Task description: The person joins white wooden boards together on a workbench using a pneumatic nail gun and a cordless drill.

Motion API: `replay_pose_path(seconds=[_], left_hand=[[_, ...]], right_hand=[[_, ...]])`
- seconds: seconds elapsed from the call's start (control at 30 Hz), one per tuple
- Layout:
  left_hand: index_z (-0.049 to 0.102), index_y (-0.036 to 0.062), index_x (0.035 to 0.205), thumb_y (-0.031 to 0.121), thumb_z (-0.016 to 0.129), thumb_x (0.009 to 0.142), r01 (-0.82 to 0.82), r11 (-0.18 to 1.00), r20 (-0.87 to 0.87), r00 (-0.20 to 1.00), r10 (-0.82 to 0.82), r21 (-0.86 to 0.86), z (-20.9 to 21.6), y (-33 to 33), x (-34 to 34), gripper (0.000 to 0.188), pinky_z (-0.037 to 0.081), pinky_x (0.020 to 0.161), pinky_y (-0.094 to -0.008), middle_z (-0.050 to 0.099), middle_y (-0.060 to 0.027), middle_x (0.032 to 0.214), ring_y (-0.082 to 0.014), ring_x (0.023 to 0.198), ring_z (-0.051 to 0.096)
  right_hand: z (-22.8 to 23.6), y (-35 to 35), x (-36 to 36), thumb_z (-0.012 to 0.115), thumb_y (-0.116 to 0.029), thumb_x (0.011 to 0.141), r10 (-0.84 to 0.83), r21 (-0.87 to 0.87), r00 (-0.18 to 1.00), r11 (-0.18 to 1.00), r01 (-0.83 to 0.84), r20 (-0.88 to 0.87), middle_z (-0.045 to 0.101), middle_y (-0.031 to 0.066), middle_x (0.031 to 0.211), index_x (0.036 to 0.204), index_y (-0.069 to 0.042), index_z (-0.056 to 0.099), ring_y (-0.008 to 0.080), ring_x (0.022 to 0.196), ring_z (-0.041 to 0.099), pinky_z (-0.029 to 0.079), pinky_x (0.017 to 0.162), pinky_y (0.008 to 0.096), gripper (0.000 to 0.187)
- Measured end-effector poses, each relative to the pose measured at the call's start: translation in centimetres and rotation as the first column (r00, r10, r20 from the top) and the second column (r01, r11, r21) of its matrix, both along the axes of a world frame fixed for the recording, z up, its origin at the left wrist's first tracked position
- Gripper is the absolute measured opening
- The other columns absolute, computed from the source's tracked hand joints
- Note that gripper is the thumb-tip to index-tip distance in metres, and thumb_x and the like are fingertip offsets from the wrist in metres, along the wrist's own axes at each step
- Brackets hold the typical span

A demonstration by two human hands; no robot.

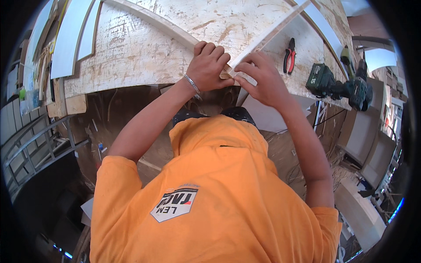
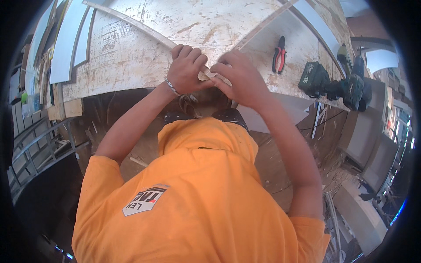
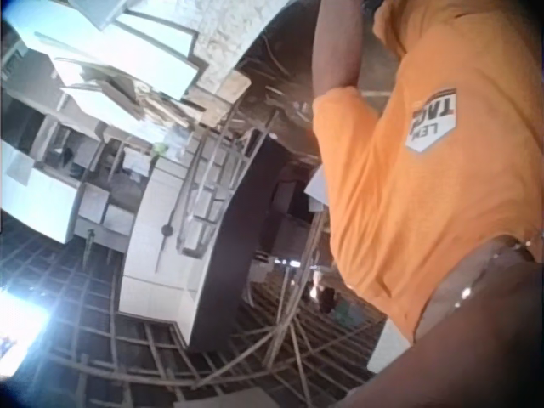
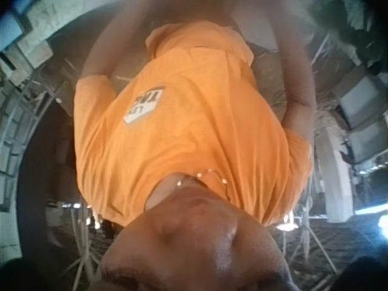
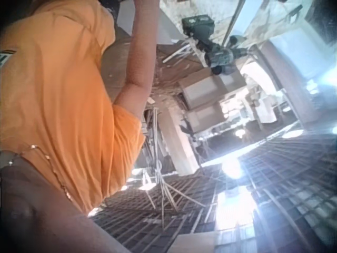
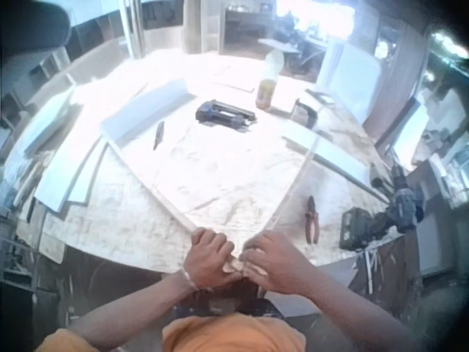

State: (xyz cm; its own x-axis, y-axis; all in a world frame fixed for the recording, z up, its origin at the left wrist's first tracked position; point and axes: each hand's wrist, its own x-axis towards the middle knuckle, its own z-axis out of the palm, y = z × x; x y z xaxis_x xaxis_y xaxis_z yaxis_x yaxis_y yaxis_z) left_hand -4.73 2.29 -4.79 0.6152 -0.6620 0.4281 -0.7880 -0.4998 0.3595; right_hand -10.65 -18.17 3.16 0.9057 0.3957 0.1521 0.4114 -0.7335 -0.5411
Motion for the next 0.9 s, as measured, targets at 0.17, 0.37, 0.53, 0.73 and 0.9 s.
replay_pose_path(seconds=[0.17,0.37,0.53,0.73,0.9], left_hand=[[0.061,0.0118,0.096,0.048,0.08,0.068,-0.005,1.0,0.009,1.0,0.005,-0.016,-0.3,0.1,0.1,0.05,0.034,0.099,-0.0423,0.055,-0.0049,0.096,-0.0251,0.099,0.053],[0.06,0.0138,0.098,0.042,0.083,0.064,-0.007,1.0,-0.032,0.999,0.007,-0.001,-0.3,0.1,0.0,0.049,0.033,0.101,-0.0405,0.056,-0.0034,0.097,-0.0234,0.102,0.053],[0.056,0.0121,0.097,0.031,0.082,0.061,0.022,0.997,-0.018,1.0,-0.024,-0.068,0.0,0.3,0.5,0.048,0.036,0.098,-0.0416,0.054,-0.0039,0.094,-0.0243,0.098,0.054],[0.055,0.0118,0.098,0.029,0.084,0.06,0.024,0.997,-0.034,0.999,-0.026,-0.068,0.0,0.4,0.4,0.051,0.035,0.099,-0.0404,0.053,-0.0045,0.096,-0.0244,0.101,0.053],[0.053,0.0117,0.097,0.028,0.083,0.059,0.028,0.996,-0.031,0.999,-0.031,-0.079,0.1,0.5,0.5,0.051,0.035,0.099,-0.04,0.052,-0.0047,0.096,-0.0246,0.1,0.052]], right_hand=[[-2.8,3.6,-2.4,0.077,-0.013,0.085,-0.345,0.194,0.911,0.9,0.389,-0.228,0.057,0.0133,0.097,0.109,-0.003,0.066,0.0288,0.086,0.063,0.052,0.073,0.039,0.028],[-4.7,4.3,-2.8,0.078,-0.011,0.083,-0.392,0.194,0.917,0.897,0.398,-0.072,0.054,0.0132,0.093,0.107,-0.004,0.067,0.0292,0.081,0.061,0.051,0.068,0.0407,0.027],[-5.3,4.5,-2.8,0.078,-0.009,0.082,-0.386,0.141,0.922,0.915,0.378,0.034,0.052,0.0132,0.093,0.107,-0.005,0.067,0.0292,0.079,0.059,0.051,0.067,0.0421,0.027],[-5.6,5.0,-3.0,0.078,-0.007,0.081,-0.407,0.134,0.91,0.909,0.395,0.078,0.052,0.0128,0.094,0.108,-0.004,0.066,0.0271,0.078,0.059,0.051,0.067,0.0402,0.029],[-6.0,5.0,-3.2,0.078,-0.003,0.081,-0.402,0.114,0.906,0.914,0.389,0.134,0.052,0.0127,0.094,0.107,-0.002,0.066,0.024,0.077,0.058,0.05,0.068,0.0369,0.029]])
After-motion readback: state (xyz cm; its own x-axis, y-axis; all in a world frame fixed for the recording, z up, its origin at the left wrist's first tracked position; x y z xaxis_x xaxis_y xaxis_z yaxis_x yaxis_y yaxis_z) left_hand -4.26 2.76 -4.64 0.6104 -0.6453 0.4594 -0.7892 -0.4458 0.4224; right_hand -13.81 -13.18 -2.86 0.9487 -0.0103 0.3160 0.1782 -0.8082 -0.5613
